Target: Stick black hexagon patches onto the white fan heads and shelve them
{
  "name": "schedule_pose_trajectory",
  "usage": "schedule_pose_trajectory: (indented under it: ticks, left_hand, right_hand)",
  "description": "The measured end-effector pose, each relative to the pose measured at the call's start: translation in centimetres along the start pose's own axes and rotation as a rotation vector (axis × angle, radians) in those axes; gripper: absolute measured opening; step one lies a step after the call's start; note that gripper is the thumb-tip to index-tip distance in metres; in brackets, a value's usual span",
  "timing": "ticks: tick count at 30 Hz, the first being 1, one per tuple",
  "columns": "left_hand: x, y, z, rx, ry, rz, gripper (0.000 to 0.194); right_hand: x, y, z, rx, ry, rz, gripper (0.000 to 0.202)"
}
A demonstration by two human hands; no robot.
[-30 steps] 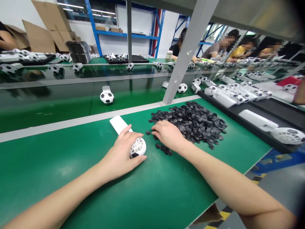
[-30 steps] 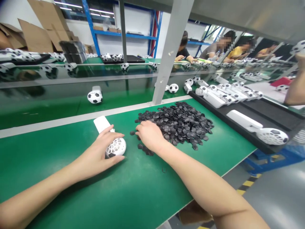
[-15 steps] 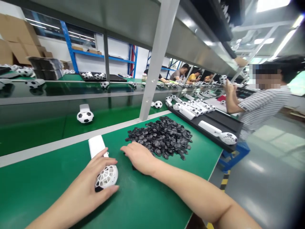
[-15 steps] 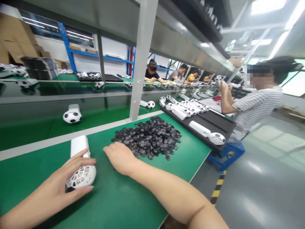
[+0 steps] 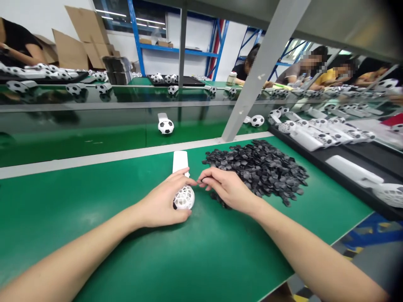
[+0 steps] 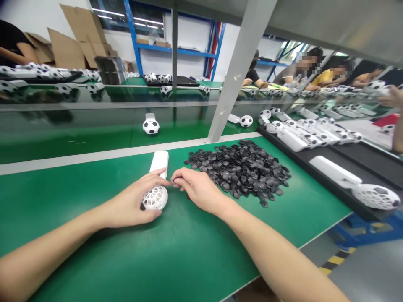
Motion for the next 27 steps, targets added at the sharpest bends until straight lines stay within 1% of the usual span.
schedule_pose_trajectory:
  ticks: [2,3,6,8,10,13,14,16,20,27]
  left_hand:
    - [0.0,0.1,0.1,-0.005,0.002,0.011,0.049]
    - [0.0,0.1,0.1,-0.010,0.003,0.015,0.048]
    - [0.0,0.2,0.0,-0.030,0.015,0.018,0.048]
    - [0.0,0.2,0.0,-0.035,0.022,0.024,0.049]
    - [-0.1,0.2,0.0,-0.032,0.022,0.027,0.050]
    - [-0.1,0.1,0.0,-0.030,0.017,0.028,0.050]
    - [-0.1,0.1,0.0,-0.032,0.015,0.029,0.050]
    - [-0.2,0.1,0.0,-0.036,0.011,0.038,0.049]
    - [-0.3,0.1,-0.1,-0.036,0.004,0.046,0.048]
    - [-0.6,0.0,-0.2,-0.054,0.018,0.034,0.044]
  right_hand:
    - [0.1,-0.1,0.2,0.019,0.029,0.007,0.013]
    - [0.5,-0.1,0.2,0.019,0.008,-0.020,0.012]
    - [1.9,-0.2,-0.1,-0.037,-0.110,-0.150,0.009]
    - [2.3,-0.4,-0.3,-0.075,-0.116,-0.190,0.007]
    - [1.9,-0.3,-0.1,-0.053,-0.011,-0.147,0.004]
    - [1.0,-0.2,1.4,0.087,0.239,-0.047,0.001]
    - [1.0,-0.2,1.9,0.133,0.288,-0.035,0.001]
    - [1.3,-0.3,2.5,0.177,0.291,-0.059,0.003]
    - [1.9,-0.2,2.7,0.141,0.199,-0.114,0.004]
    - [0.8,0.1,2.9,0.063,0.244,-0.034,0.012]
Point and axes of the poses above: each hand's wrist, its own y-axis towards the middle knuckle, its own z-axis out of the palm, x = y × z, the point moved 8 cm from there along y, towards the middle knuckle, and after that the axes turned 10 degrees about x, right-handed, at the moved point
